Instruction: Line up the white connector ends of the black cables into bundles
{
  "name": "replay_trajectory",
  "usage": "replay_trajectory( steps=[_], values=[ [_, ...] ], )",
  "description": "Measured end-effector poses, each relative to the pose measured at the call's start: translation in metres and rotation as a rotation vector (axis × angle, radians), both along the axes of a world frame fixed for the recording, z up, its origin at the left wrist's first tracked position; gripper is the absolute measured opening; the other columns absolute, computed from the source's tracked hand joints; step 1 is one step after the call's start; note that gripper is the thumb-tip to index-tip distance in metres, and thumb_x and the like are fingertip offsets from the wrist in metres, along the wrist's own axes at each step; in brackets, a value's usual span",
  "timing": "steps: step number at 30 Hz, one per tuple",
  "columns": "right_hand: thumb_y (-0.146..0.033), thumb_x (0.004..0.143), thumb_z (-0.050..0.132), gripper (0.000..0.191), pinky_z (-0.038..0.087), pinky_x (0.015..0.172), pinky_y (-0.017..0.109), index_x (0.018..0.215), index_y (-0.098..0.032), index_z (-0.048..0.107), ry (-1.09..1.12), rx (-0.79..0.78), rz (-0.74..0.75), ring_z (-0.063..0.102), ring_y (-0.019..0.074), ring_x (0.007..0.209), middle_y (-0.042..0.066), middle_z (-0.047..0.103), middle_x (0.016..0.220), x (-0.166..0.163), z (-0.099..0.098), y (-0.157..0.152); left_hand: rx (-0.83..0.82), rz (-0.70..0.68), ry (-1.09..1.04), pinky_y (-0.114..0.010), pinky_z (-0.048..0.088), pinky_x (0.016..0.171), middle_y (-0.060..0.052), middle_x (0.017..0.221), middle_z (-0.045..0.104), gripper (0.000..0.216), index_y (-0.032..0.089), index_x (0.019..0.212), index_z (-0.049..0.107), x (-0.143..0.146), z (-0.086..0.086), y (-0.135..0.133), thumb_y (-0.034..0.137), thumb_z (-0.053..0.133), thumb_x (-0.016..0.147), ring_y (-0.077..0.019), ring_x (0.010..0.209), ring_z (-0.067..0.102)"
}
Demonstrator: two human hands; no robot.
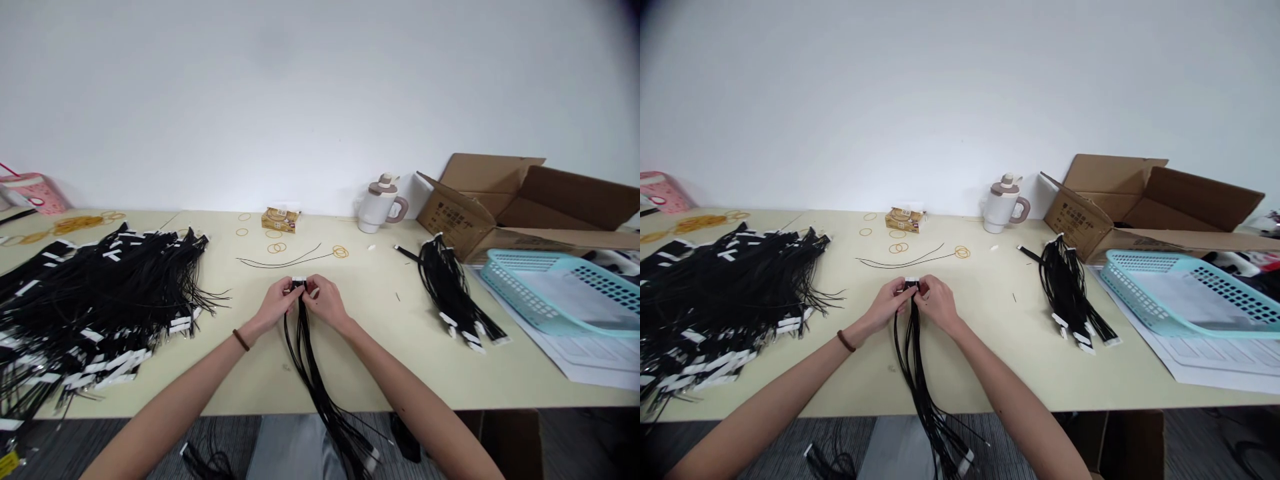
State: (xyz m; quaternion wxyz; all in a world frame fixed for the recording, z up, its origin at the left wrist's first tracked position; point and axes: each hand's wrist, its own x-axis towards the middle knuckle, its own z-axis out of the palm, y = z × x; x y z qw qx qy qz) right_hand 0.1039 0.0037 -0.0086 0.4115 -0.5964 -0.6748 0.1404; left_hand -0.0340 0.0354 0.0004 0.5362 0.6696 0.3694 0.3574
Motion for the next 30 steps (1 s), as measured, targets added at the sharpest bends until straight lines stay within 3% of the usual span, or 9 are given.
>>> replay_trajectory(
  steps=[7,15,21,30],
  values=[
    [-0.013,0.066,0.047,0.018,0.034,0.056,0.023,0.082,-0.022,0.048,-0.12,-0.05,-0.037,0.049,0.0132,0.065,-0.001,0.055,0.076,-0.001,0.004,-0.001,0.231,0.105,0.136,-0.022,0.029,0.047,0.004,0.051,0.046,0.02,0.017,0.064,0.056,-0.004,0.008,0.005,0.037,0.058,0.068,-0.0092,0.048,0.038],
    [-0.005,0.064,0.042,0.027,0.03,0.055,0.022,0.083,-0.022,0.052,-0.184,-0.072,-0.103,0.052,0.0144,0.078,0.0,0.055,0.088,0.016,0.008,-0.002,0.467,0.259,0.302,-0.021,0.022,0.047,0.007,0.046,0.034,0.022,0.017,0.052,0.043,-0.014,0.024,0.011,0.028,0.053,0.067,-0.007,0.046,0.029],
    [-0.007,0.066,0.043,0.019,0.036,0.063,0.023,0.07,-0.02,0.056,-0.144,-0.073,-0.134,0.052,0.0134,0.075,0.0,0.057,0.082,0.038,0.012,0.003,0.558,0.395,0.351,-0.021,0.022,0.048,0.008,0.045,0.031,0.024,0.018,0.05,0.036,-0.028,0.029,0.026,0.026,0.052,0.067,-0.0062,0.044,0.028],
    [-0.007,0.065,0.043,0.02,0.038,0.068,0.024,0.065,-0.019,0.058,-0.071,-0.044,-0.126,0.052,0.0134,0.071,0.0,0.059,0.075,0.05,0.02,0.005,0.57,0.435,0.261,-0.022,0.023,0.051,0.007,0.046,0.033,0.024,0.017,0.05,0.038,-0.039,0.033,0.035,0.025,0.056,0.064,-0.0066,0.046,0.028]
  ],
)
